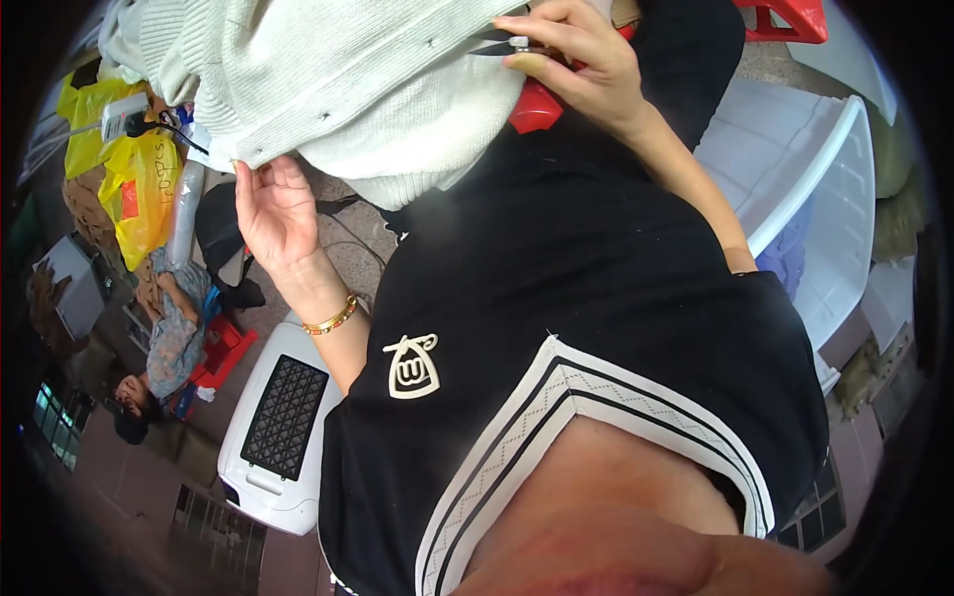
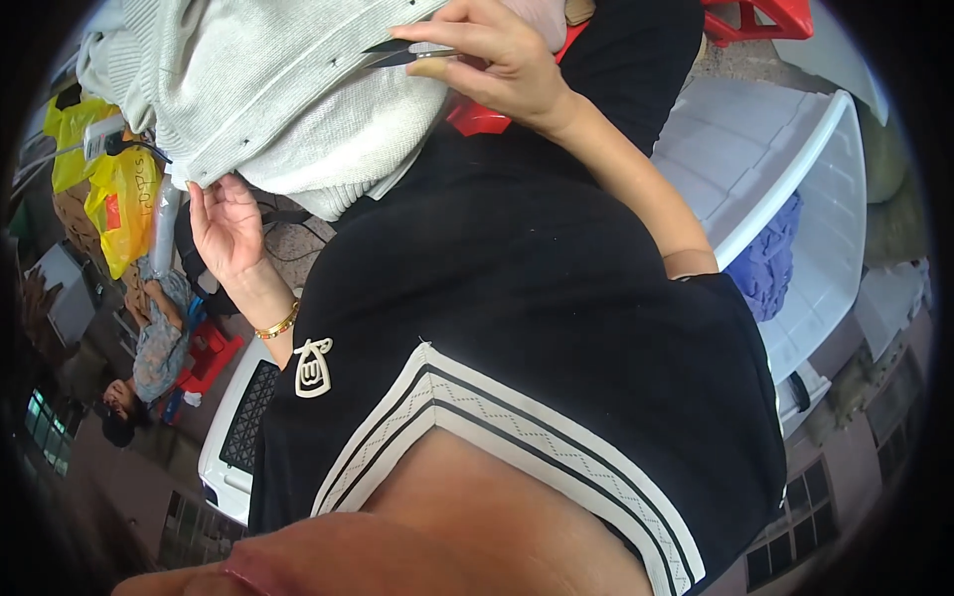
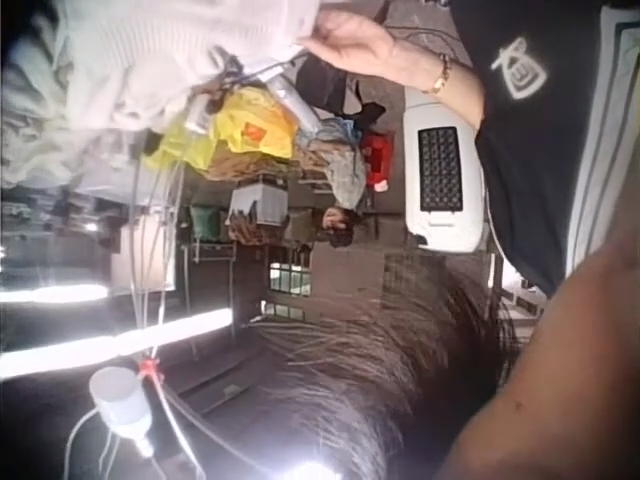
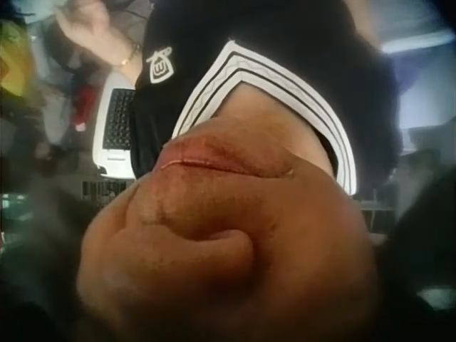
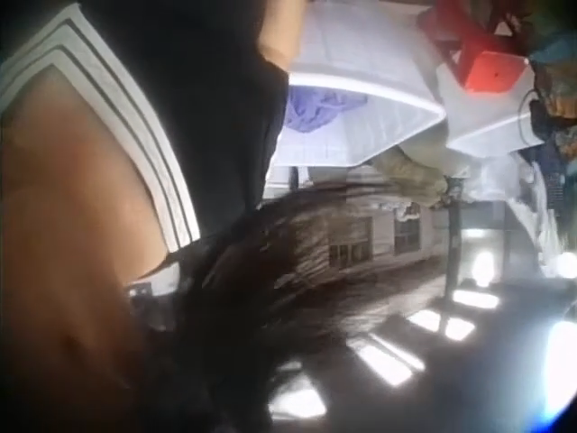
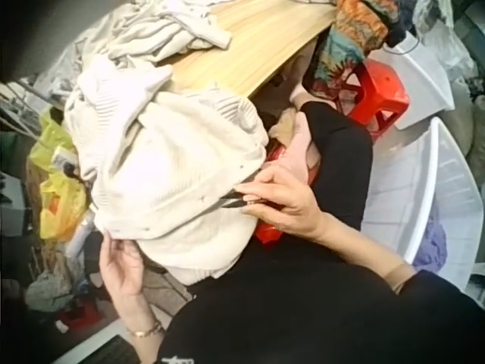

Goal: Trimming loose threads from a white cardigan using specialized thread snips.

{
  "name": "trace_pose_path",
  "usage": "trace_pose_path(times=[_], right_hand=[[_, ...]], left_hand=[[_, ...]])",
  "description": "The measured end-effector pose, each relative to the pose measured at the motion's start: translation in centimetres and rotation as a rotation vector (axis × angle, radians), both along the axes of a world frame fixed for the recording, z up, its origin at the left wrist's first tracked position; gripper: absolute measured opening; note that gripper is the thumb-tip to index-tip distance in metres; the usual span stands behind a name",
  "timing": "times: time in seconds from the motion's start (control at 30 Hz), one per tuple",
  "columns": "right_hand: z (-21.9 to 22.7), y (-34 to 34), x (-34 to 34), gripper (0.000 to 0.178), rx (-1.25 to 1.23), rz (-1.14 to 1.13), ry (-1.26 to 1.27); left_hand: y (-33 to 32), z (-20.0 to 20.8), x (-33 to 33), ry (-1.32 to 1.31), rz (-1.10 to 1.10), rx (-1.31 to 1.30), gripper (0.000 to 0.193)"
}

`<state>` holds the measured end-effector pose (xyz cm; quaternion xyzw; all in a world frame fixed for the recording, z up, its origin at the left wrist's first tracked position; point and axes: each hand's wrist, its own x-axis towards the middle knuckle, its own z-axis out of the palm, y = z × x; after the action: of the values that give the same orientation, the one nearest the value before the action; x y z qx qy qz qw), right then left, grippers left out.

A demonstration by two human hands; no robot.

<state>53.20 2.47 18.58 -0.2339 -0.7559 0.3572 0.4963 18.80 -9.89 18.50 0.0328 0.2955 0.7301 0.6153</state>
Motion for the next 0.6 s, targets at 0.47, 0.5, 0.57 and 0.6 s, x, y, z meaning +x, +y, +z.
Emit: trace_pose_path(times=[0.47,0.5,0.57,0.6], right_hand=[[-2.9,0.5,-3.3,0.037,-0.048,0.057,0.11],[-2.9,0.5,-3.4,0.037,-0.062,0.07,0.132],[-3.0,0.6,-3.5,0.037,-0.063,0.072,0.142],[-3.0,0.7,-3.6,0.037,-0.063,0.076,0.148]], left_hand=[[0.6,-0.1,0.6,0.119,0.116,-0.168,0.023],[0.5,-0.1,0.5,0.127,0.123,-0.176,0.024],[0.3,-0.3,0.4,0.139,0.111,-0.18,0.024],[0.3,-0.3,0.3,0.149,0.1,-0.184,0.025]])
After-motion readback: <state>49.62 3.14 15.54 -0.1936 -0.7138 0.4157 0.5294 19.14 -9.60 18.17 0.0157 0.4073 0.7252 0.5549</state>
